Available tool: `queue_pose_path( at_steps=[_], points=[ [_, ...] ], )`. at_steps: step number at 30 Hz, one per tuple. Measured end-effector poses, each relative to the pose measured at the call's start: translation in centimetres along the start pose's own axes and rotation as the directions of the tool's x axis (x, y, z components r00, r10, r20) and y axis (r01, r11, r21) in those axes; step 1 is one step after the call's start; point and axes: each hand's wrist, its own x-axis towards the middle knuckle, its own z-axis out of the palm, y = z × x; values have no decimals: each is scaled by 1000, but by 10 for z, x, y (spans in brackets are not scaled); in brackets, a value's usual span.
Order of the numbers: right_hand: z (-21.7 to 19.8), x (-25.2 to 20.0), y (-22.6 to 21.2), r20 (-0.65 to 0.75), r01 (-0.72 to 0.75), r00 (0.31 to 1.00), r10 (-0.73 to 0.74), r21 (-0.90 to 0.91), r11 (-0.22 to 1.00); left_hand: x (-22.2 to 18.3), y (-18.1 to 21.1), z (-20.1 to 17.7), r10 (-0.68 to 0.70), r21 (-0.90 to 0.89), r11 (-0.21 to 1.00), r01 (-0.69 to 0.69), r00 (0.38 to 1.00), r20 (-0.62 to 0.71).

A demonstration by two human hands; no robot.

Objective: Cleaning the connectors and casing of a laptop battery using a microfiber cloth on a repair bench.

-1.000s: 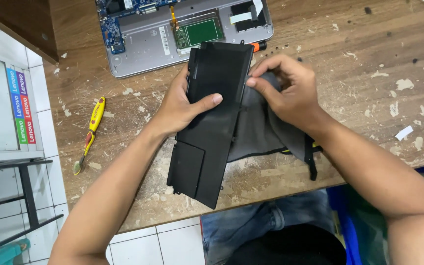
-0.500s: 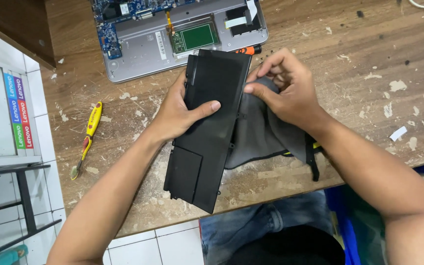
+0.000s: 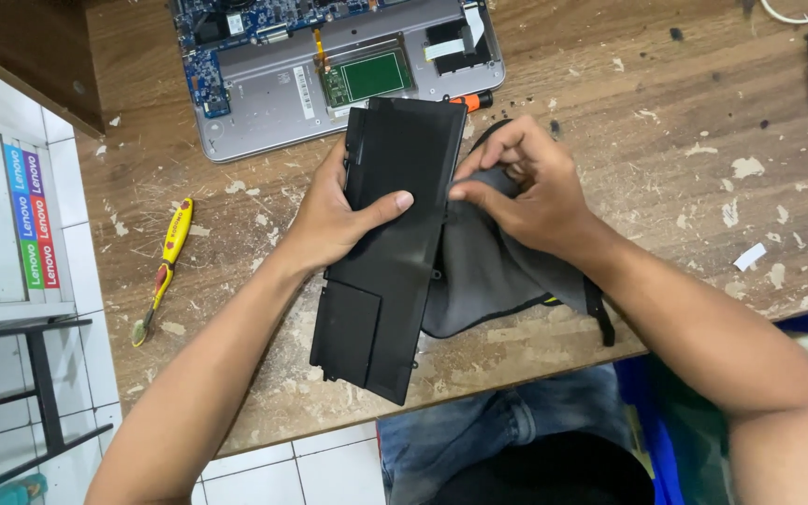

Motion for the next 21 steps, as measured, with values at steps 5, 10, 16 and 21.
queue_pose_path(
  at_steps=[5,10,16,21],
  points=[
    [-16,5,0,-78,-16,997,12,-47,999,-9,13,10,-61,49,997,59,997,46],
    [-22,5,-3,-114,-47,993,26,-183,982,-11,19,13,-90,119,990,81,993,71],
    [-22,8,-5,-136,-97,988,76,-151,984,-12,26,14,-130,75,989,124,989,73],
    [-24,10,-8,-80,-68,995,54,-189,980,-11,27,10,-201,134,973,189,976,78]
  ],
)
